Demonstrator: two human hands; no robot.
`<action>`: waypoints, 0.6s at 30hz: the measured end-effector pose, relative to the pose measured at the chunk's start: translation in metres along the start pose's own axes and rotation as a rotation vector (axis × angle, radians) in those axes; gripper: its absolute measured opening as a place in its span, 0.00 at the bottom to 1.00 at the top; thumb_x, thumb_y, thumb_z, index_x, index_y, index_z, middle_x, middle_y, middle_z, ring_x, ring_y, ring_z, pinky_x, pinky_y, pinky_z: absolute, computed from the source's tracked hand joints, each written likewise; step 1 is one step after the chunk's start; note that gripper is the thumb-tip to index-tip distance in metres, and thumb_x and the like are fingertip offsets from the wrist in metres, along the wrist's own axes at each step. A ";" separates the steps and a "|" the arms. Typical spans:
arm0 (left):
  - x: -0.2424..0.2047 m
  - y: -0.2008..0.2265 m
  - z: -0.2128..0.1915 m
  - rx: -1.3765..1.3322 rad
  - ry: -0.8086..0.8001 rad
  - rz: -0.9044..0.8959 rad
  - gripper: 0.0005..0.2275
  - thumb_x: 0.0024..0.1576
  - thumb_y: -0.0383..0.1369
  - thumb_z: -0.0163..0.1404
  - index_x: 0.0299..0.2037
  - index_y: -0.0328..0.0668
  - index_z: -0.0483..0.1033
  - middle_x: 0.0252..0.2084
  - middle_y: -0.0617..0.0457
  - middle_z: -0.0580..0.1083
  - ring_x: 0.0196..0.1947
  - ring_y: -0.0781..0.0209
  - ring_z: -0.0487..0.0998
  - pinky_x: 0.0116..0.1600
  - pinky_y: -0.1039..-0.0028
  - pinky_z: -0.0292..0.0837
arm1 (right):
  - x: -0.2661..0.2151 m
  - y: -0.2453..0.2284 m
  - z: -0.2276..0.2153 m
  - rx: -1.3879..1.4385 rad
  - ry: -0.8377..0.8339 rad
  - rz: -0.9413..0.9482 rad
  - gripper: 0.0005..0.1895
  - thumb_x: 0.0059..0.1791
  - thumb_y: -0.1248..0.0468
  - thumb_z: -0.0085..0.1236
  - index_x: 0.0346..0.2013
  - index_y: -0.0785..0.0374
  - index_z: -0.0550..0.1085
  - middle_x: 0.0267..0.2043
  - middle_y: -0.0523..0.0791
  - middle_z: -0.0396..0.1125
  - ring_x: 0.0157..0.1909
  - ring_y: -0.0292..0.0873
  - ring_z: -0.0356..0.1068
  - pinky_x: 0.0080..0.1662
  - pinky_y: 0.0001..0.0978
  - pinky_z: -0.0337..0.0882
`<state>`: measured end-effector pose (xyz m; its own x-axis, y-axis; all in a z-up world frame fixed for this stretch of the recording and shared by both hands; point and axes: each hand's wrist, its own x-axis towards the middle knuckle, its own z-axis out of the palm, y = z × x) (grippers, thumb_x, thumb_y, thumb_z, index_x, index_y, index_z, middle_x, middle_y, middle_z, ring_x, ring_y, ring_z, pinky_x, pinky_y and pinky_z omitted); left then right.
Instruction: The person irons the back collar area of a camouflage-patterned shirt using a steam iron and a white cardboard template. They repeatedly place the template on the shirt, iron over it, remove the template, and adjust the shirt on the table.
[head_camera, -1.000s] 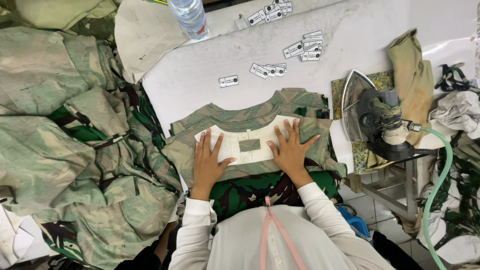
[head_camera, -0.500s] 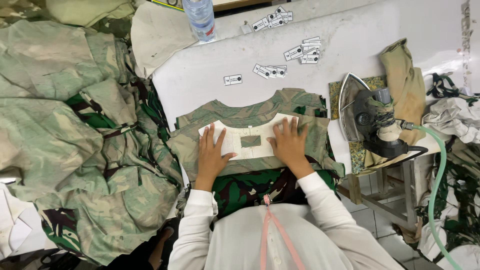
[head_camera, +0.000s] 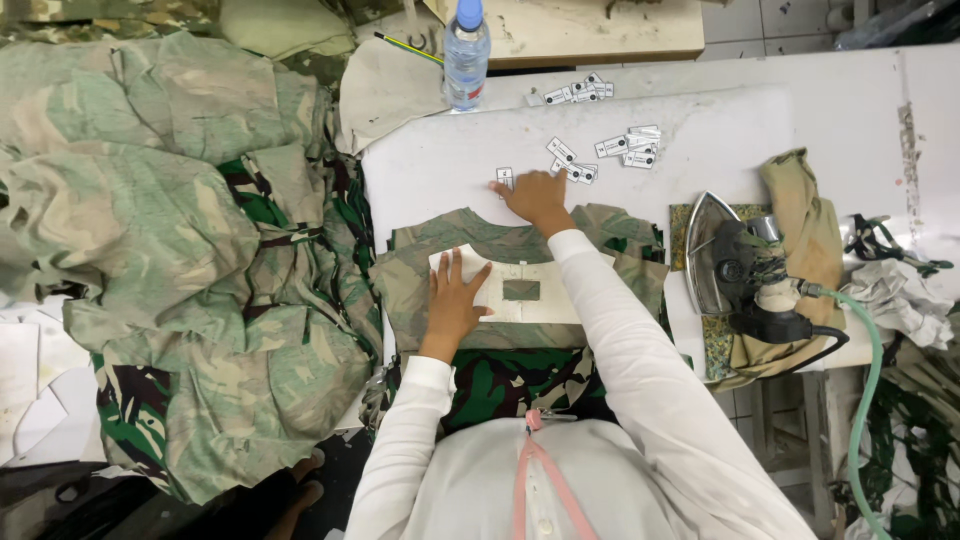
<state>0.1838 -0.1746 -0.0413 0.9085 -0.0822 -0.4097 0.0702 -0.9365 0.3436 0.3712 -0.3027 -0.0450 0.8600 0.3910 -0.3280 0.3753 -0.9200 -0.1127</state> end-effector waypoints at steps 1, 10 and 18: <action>0.001 -0.002 0.003 0.008 -0.004 0.001 0.32 0.42 0.44 0.54 0.60 0.68 0.55 0.65 0.39 0.43 0.65 0.39 0.40 0.63 0.49 0.43 | -0.009 -0.004 -0.013 0.027 -0.051 0.103 0.30 0.49 0.41 0.31 0.41 0.63 0.70 0.41 0.49 0.66 0.47 0.48 0.65 0.53 0.50 0.48; -0.003 0.002 -0.009 -0.009 -0.058 0.004 0.32 0.44 0.44 0.53 0.60 0.65 0.54 0.65 0.38 0.42 0.65 0.38 0.38 0.64 0.49 0.41 | 0.017 0.010 0.023 0.064 0.150 -0.108 0.15 0.45 0.60 0.51 0.46 0.55 0.65 0.44 0.43 0.55 0.49 0.45 0.56 0.51 0.45 0.56; -0.005 0.003 -0.012 -0.025 -0.053 0.006 0.31 0.45 0.42 0.53 0.60 0.63 0.55 0.65 0.37 0.43 0.65 0.38 0.39 0.64 0.48 0.40 | 0.015 0.004 0.034 -0.075 0.347 -0.149 0.08 0.44 0.60 0.53 0.36 0.57 0.68 0.43 0.41 0.56 0.49 0.41 0.54 0.51 0.49 0.46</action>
<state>0.1843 -0.1726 -0.0281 0.8860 -0.1059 -0.4514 0.0761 -0.9271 0.3669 0.3736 -0.3019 -0.0823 0.8549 0.5182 0.0249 0.5187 -0.8527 -0.0617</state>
